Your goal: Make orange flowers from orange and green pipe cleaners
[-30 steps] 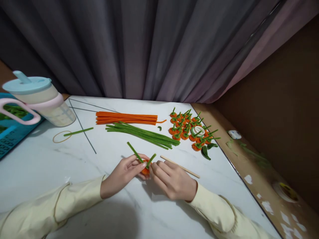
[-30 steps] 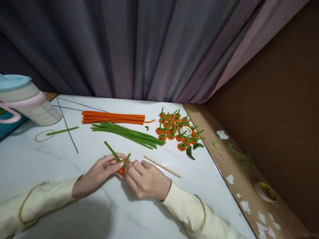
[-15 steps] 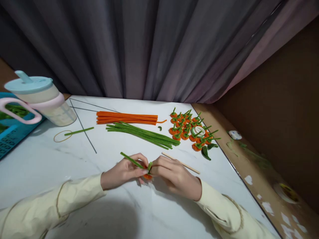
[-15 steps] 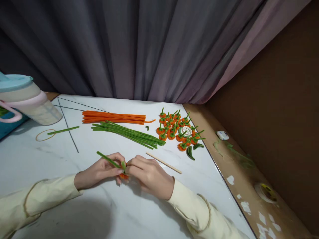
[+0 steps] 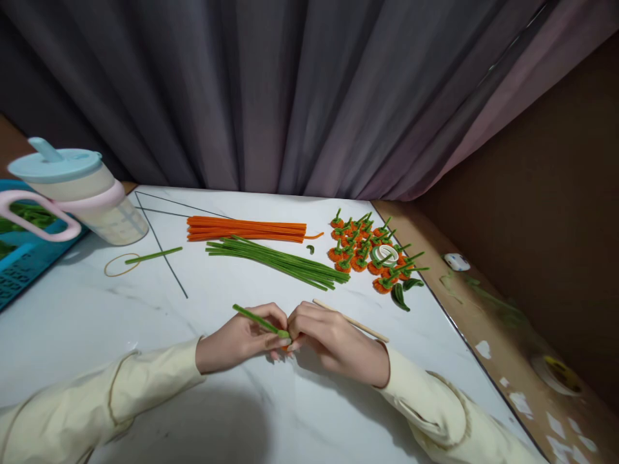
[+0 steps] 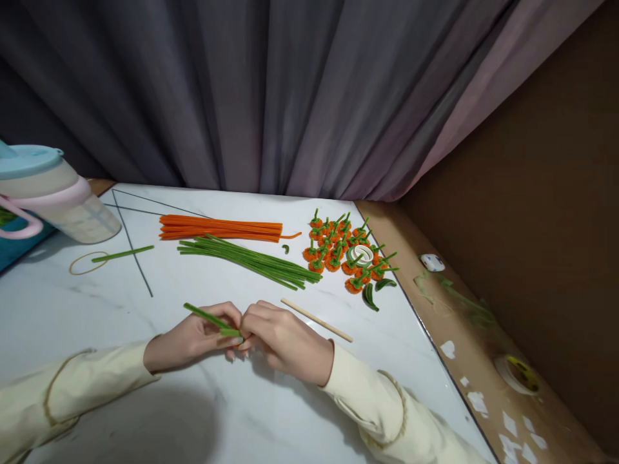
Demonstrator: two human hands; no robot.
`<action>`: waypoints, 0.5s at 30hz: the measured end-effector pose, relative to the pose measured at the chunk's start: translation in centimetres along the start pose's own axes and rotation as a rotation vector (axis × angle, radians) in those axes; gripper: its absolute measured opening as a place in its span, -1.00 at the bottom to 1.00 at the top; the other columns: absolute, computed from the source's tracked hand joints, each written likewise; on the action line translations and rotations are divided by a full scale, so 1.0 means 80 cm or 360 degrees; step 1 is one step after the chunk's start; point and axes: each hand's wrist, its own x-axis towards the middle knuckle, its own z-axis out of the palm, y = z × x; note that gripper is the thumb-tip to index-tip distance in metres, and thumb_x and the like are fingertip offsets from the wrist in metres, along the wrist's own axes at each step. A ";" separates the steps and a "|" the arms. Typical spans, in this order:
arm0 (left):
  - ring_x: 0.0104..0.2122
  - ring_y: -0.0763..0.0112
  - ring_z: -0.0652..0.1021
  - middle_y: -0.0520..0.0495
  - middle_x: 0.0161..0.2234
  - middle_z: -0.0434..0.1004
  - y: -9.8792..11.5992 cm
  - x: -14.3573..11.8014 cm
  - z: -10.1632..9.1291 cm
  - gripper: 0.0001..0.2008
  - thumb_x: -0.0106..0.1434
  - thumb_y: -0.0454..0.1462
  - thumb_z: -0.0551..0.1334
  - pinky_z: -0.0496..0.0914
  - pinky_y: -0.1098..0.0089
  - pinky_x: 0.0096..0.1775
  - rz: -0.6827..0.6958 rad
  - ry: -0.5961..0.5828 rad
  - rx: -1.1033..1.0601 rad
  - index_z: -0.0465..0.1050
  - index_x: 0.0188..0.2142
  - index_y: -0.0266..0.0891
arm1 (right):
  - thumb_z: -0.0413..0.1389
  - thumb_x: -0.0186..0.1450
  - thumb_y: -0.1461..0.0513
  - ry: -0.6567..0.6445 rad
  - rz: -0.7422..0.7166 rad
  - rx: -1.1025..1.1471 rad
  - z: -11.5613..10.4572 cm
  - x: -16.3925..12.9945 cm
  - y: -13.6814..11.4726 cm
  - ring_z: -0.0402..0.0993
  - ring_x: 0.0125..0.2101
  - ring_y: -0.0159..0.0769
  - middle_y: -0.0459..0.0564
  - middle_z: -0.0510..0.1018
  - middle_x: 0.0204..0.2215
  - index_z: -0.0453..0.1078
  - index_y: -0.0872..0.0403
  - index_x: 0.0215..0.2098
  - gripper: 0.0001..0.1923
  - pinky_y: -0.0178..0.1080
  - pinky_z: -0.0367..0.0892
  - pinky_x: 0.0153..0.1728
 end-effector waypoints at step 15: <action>-0.50 0.46 0.51 -0.05 -0.49 0.54 0.004 -0.006 0.005 -0.91 0.21 -0.28 0.20 0.38 0.50 -0.47 0.0209 0.0196 0.0491 0.40 -0.36 -0.30 | -0.16 0.29 0.46 0.0037 0.0318 -0.0490 0.010 -0.008 -0.024 0.23 -0.39 -0.28 0.03 0.37 -0.38 0.22 0.12 -0.32 -0.79 -0.28 0.25 -0.41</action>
